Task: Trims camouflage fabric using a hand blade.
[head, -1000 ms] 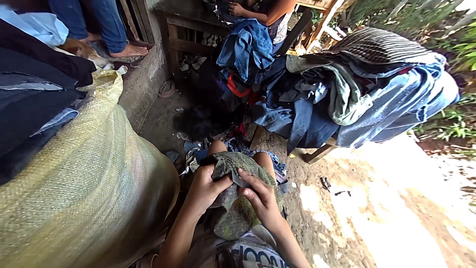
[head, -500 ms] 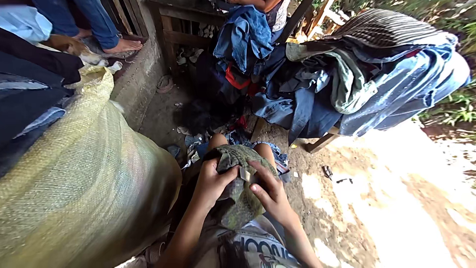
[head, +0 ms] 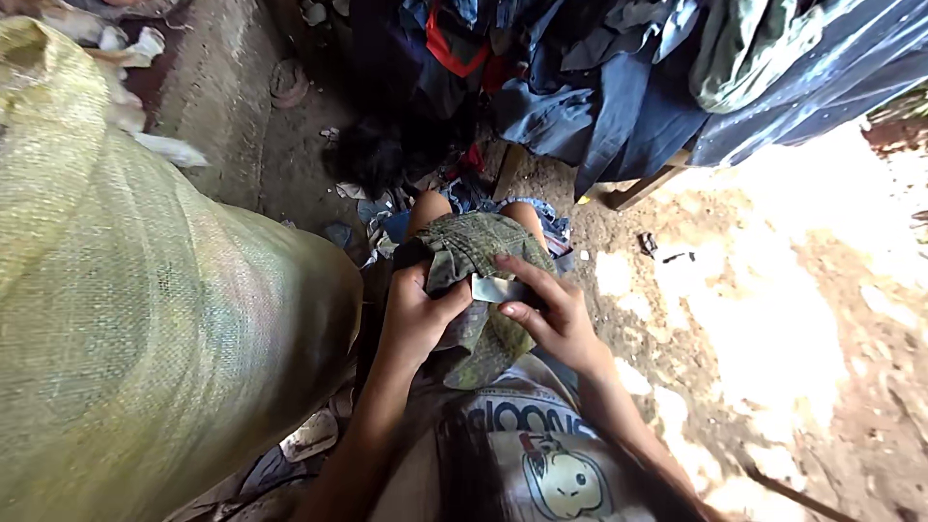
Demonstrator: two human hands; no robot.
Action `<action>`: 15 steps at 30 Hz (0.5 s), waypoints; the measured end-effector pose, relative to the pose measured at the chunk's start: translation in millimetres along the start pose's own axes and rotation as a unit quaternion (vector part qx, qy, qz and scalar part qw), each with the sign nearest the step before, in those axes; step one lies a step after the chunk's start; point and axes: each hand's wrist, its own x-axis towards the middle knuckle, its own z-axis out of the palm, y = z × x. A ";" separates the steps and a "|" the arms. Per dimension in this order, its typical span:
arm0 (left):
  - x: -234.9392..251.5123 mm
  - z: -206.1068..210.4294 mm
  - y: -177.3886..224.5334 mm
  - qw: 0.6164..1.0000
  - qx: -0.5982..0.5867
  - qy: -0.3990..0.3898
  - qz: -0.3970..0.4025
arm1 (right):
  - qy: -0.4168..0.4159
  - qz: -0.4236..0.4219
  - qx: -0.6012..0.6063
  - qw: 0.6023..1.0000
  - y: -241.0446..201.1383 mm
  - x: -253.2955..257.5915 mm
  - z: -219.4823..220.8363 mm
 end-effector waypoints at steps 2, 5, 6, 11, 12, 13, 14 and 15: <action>2.8 -2.4 -3.8 1.000 -0.004 -0.006 0.013 | -0.001 -0.007 -0.002 1.000 -1.1 5.0 2.0; 4.2 -5.1 -11.7 1.000 -0.022 -0.014 0.013 | -0.006 -0.016 -0.003 1.000 -4.6 10.3 8.6; 3.7 -6.2 -13.3 1.000 -0.024 -0.012 0.010 | -0.003 -0.017 -0.005 1.000 -6.2 10.8 10.5; -1.1 -15.3 -15.1 0.998 -0.056 -0.013 -0.001 | 0.027 -0.015 -0.027 0.999 -14.4 2.0 15.3; -2.4 -17.4 -15.3 0.998 -0.057 -0.008 0.000 | 0.031 -0.015 -0.030 0.999 -15.7 0.6 16.4; -3.5 -18.5 -15.4 0.998 -0.061 0.000 0.004 | 0.032 -0.017 -0.032 0.999 -17.2 1.6 17.4; -5.3 -19.2 -15.9 0.998 -0.064 0.010 0.009 | 0.032 -0.019 -0.030 0.999 -19.3 3.9 19.1; -8.0 -19.7 -16.8 0.998 -0.058 0.018 0.012 | 0.029 -0.022 -0.026 0.999 -22.6 6.0 21.2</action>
